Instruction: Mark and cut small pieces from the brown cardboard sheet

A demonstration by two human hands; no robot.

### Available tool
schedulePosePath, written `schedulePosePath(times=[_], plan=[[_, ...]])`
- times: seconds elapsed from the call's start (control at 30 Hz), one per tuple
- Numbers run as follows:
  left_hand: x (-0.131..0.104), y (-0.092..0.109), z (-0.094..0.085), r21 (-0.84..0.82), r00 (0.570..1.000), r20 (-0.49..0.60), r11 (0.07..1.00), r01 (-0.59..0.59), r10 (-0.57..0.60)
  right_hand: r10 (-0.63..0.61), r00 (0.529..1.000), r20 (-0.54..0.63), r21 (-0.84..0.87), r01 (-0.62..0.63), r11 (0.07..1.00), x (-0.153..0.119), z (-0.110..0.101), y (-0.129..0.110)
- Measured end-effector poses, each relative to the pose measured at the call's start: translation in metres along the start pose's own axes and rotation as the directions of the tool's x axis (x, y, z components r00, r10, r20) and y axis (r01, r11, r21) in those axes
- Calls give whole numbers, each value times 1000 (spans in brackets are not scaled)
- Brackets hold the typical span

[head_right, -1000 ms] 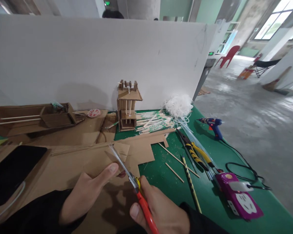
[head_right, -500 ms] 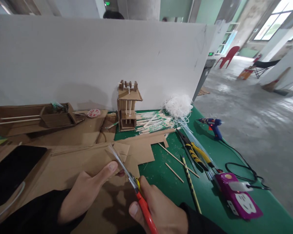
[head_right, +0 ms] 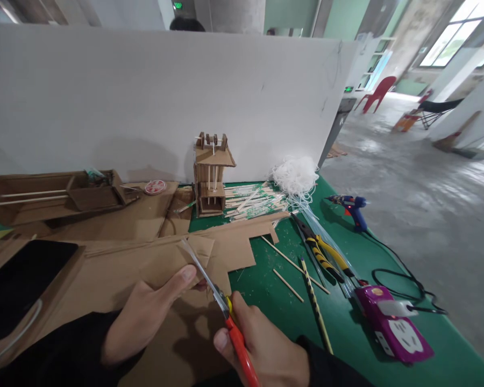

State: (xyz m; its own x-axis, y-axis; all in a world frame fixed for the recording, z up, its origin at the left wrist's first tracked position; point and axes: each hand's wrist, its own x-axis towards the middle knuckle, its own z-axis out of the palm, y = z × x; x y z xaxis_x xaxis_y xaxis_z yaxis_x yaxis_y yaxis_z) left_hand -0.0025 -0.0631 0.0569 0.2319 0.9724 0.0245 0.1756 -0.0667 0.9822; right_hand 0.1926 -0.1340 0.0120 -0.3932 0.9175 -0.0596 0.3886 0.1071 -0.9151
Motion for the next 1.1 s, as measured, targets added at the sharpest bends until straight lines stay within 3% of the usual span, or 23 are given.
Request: schedulePosePath(times=[0.73, 1.1], plan=[[0, 1, 0, 32, 1000, 17, 999, 4, -5, 70, 997, 11, -6, -70, 998, 0, 1, -3], [-4, 2, 2, -7, 998, 64, 1000, 25, -25, -22, 1000, -8, -24, 22, 999, 0, -3, -12]])
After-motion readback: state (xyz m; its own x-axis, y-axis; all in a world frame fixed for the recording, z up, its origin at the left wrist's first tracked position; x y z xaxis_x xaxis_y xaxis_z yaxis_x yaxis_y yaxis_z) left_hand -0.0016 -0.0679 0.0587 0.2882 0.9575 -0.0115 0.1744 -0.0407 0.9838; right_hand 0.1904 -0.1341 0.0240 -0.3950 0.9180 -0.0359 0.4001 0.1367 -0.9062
